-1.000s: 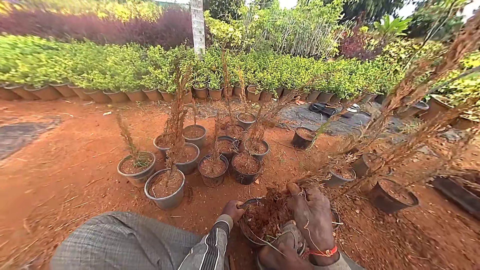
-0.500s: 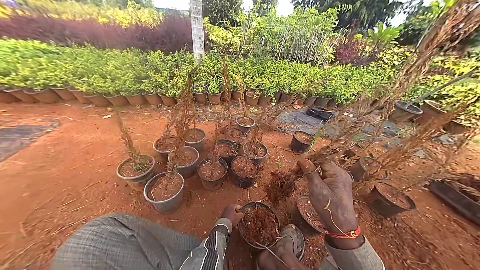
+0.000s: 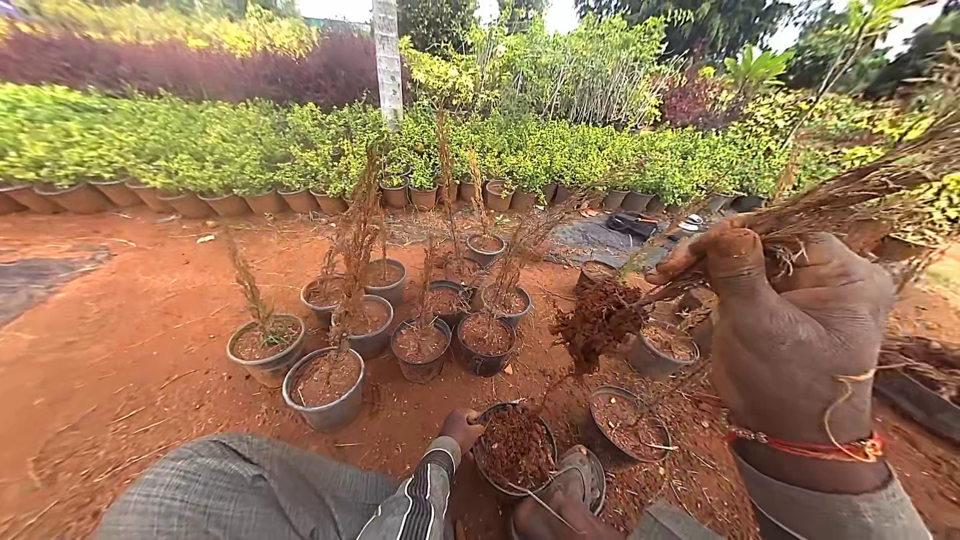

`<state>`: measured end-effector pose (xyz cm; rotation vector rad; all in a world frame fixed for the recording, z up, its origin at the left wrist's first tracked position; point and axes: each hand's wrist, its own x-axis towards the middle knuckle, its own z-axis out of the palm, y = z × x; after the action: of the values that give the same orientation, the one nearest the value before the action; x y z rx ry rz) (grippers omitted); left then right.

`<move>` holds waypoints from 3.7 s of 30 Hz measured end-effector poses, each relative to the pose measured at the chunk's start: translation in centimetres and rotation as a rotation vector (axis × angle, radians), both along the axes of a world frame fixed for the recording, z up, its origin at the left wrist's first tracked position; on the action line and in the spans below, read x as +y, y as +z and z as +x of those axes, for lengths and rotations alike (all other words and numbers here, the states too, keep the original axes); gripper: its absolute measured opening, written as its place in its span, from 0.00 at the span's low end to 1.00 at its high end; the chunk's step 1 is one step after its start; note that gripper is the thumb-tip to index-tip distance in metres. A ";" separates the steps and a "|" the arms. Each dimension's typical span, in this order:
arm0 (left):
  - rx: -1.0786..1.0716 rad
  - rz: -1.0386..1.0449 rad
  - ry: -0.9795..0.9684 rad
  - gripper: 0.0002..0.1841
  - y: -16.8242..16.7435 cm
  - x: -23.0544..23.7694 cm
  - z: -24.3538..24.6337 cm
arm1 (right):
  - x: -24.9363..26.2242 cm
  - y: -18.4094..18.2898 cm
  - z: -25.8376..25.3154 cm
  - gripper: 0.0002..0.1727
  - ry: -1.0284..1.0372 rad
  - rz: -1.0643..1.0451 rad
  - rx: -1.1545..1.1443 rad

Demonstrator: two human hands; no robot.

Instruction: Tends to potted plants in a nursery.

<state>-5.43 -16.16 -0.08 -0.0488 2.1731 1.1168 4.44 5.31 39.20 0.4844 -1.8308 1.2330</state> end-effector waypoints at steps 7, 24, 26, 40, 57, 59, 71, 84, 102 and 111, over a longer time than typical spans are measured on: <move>-0.028 0.000 0.046 0.23 0.4 0.1 0.2 | -0.6 -3.5 -0.1 0.09 0.071 -0.105 -0.173; 0.006 -0.036 -0.001 0.23 0.4 -0.2 0.2 | 3.3 -31.4 -0.8 0.16 -0.160 -0.593 -0.700; 0.005 -0.041 0.005 0.23 0.6 -0.2 0.3 | 3.7 -33.4 0.0 0.14 -0.289 -0.291 -0.943; 0.032 -0.049 -0.024 0.22 0.1 0.2 -0.1 | 2.3 -32.9 -0.4 0.16 -0.136 -0.545 -0.766; 0.000 -0.039 -0.008 0.22 0.8 0.6 0.2 | 4.1 -32.7 -0.2 0.13 -0.449 -0.064 -0.971; 0.002 -0.038 -0.015 0.22 0.8 0.3 0.3 | 3.7 -32.7 -0.4 0.12 -0.335 -0.298 -0.826; -0.047 0.015 0.028 0.22 0.0 0.2 0.1 | 1.9 -22.9 -0.4 0.12 -0.007 -0.804 -0.337; -0.019 -0.002 0.035 0.22 0.3 0.3 0.5 | 3.9 -31.2 -0.2 0.14 -0.442 -0.036 -0.870; -0.010 -0.006 0.012 0.22 -0.3 0.2 0.3 | 3.9 -30.6 -0.5 0.13 -0.323 -0.232 -0.480; -0.011 -0.017 0.004 0.21 0.0 0.3 0.0 | 4.2 -31.9 -0.6 0.14 -0.346 -0.267 -0.637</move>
<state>-5.46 -15.89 -0.06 -0.0670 2.1736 1.0979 3.79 9.50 7.29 -0.4111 -2.0949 1.4529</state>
